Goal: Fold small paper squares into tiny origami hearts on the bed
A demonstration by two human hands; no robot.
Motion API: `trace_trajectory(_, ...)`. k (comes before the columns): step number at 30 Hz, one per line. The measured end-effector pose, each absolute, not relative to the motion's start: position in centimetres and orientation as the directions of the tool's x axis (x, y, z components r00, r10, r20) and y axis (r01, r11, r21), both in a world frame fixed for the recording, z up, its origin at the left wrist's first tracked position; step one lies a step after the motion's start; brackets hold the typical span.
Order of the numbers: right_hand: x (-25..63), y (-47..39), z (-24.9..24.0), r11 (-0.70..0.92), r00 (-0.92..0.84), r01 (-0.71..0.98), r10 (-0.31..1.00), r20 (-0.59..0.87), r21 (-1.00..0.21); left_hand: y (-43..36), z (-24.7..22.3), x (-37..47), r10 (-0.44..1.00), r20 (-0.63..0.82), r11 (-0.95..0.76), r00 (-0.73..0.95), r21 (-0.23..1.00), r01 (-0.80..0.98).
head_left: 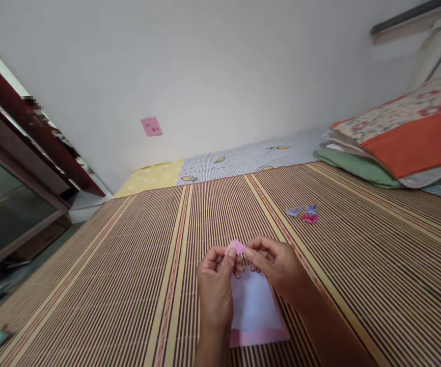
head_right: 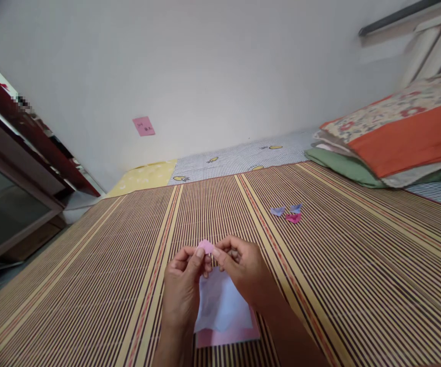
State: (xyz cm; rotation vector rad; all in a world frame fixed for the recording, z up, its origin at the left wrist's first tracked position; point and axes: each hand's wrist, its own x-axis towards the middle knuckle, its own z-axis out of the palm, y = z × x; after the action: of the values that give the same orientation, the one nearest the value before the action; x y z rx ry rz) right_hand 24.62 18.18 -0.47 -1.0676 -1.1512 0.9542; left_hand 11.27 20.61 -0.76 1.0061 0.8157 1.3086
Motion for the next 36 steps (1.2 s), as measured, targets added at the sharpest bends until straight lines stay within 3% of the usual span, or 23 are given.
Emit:
trace_trajectory(8,24.0,18.3,-0.7,0.196,0.194,-0.102,0.965,0.174,-0.975,20.7,-0.8,11.4,0.993,0.063,-0.026,0.104,0.945,-0.327)
trace_trajectory(14,24.0,18.2,-0.6,0.205,0.207,-0.055,0.96,0.19,-0.977,20.5,-1.3,11.2,0.981,0.129,-0.073,0.147,0.938,-0.339)
trace_trajectory(18,23.8,18.2,-0.6,0.217,0.143,-0.143,0.97,0.197,-0.966,20.5,-1.2,10.9,0.975,0.174,-0.126,0.136,0.945,-0.303)
trace_trajectory(26,24.1,18.1,-0.3,0.231,0.193,-0.133,0.96,0.203,-0.964,20.8,-0.6,10.7,0.965,0.135,-0.061,0.225,0.949,-0.309)
trace_trajectory(36,23.5,17.7,0.5,0.257,0.185,-0.108,0.954,0.234,-0.96,20.2,-0.4,11.0,0.968,0.201,-0.16,0.15,0.955,-0.249)
